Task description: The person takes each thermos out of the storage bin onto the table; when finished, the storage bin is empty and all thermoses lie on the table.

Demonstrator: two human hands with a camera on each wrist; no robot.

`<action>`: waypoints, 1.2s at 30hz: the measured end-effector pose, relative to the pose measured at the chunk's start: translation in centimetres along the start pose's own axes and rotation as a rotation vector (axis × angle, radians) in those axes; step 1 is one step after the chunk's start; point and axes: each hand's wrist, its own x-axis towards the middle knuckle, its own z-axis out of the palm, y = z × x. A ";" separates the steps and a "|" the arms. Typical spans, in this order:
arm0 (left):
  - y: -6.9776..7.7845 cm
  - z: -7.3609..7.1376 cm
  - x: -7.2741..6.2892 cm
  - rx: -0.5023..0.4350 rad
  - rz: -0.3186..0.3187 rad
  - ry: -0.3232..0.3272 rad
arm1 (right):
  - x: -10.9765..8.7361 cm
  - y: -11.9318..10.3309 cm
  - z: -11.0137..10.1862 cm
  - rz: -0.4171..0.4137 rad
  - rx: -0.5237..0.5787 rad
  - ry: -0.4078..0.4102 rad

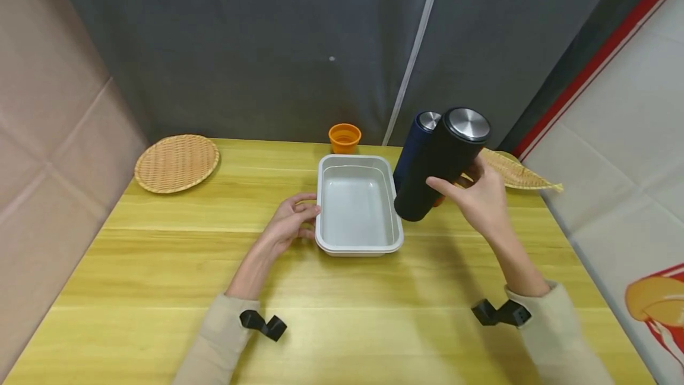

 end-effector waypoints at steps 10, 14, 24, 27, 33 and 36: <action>-0.1 0.0 0.1 0.001 -0.001 0.004 | -0.4 2.1 -1.4 0.053 -0.013 0.046; -0.1 -0.1 0.2 -0.003 -0.003 0.009 | -0.9 3.2 -1.6 0.050 0.033 0.063; 0.1 0.1 0.2 0.005 -0.006 0.015 | -2.2 5.6 -2.7 0.106 0.012 0.111; 0.0 0.2 0.2 0.013 -0.004 0.010 | -2.4 6.4 -3.2 0.107 -0.006 0.119; 0.0 0.1 0.2 0.012 -0.008 0.012 | -2.3 7.8 -4.3 0.123 -0.042 0.140; 0.0 0.1 0.2 0.010 -0.012 0.014 | -1.9 8.6 -4.9 0.129 -0.045 0.157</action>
